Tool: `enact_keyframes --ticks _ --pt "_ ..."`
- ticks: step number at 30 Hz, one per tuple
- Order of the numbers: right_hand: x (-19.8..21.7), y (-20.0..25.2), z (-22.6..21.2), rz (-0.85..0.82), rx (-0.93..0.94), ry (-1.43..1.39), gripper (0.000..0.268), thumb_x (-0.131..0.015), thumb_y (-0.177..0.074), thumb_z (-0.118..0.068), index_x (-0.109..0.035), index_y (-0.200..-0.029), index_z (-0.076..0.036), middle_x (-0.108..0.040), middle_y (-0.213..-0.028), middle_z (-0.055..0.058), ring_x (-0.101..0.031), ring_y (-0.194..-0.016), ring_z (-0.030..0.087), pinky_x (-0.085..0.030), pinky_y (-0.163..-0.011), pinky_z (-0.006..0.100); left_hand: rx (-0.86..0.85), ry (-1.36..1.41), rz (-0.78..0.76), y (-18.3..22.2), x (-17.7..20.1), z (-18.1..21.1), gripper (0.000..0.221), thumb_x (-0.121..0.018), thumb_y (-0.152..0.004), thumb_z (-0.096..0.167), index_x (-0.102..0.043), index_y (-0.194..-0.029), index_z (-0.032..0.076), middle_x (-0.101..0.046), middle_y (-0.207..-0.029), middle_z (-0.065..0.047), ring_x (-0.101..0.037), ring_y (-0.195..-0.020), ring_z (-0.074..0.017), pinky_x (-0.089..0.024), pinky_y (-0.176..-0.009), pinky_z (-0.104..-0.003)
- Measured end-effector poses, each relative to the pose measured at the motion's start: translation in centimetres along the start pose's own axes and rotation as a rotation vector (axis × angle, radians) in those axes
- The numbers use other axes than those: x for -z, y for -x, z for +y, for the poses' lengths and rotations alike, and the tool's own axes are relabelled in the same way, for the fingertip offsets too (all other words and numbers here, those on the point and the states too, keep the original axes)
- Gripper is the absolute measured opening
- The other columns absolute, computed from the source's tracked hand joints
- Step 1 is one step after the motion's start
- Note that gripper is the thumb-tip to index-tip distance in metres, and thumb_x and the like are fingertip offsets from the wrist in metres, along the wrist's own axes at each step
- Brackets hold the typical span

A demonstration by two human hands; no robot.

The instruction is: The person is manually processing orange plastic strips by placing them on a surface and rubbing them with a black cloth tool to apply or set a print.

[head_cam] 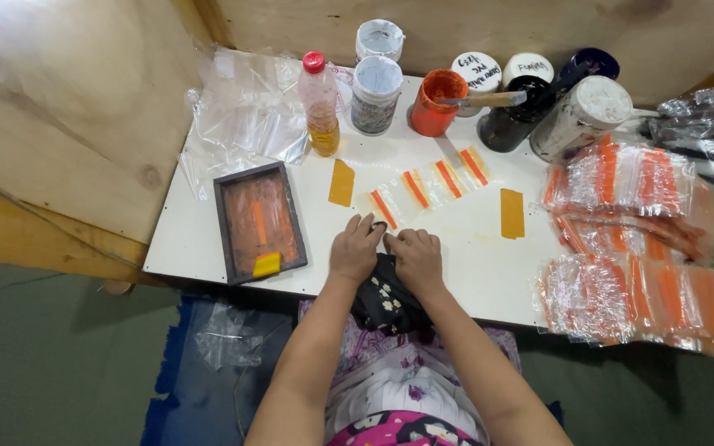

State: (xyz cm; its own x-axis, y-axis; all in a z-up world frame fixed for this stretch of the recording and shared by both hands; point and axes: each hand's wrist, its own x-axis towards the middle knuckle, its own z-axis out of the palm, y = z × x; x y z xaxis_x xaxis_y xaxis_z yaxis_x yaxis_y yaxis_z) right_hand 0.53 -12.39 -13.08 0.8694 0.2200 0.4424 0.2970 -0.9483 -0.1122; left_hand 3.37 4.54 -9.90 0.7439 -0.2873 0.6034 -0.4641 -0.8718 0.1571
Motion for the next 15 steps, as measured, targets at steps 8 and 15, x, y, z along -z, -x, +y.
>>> enact_keyframes --ticks 8,15 --pt "0.8 -0.6 -0.6 -0.062 -0.011 0.032 0.037 -0.047 -0.095 -0.018 -0.074 -0.115 -0.033 -0.052 -0.075 0.000 -0.053 -0.064 0.023 -0.040 -0.061 0.037 -0.004 -0.089 0.005 1.1 -2.1 -2.7 0.031 -0.058 -0.089 0.019 -0.068 -0.112 0.037 -0.056 -0.074 0.002 -0.058 -0.063 -0.0198 -0.048 -0.047 -0.028" --pt "2.3 -1.3 -1.3 -0.075 -0.022 0.050 0.035 -0.048 -0.092 -0.016 -0.077 -0.104 -0.029 -0.054 -0.075 0.003 -0.054 -0.062 0.026 -0.041 -0.059 0.038 -0.185 -0.063 -0.546 -0.9 -0.4 -3.5 0.040 -0.046 -0.102 0.019 -0.060 -0.133 0.040 -0.064 -0.084 -0.005 -0.066 -0.074 -0.0267 -0.057 -0.061 -0.040"
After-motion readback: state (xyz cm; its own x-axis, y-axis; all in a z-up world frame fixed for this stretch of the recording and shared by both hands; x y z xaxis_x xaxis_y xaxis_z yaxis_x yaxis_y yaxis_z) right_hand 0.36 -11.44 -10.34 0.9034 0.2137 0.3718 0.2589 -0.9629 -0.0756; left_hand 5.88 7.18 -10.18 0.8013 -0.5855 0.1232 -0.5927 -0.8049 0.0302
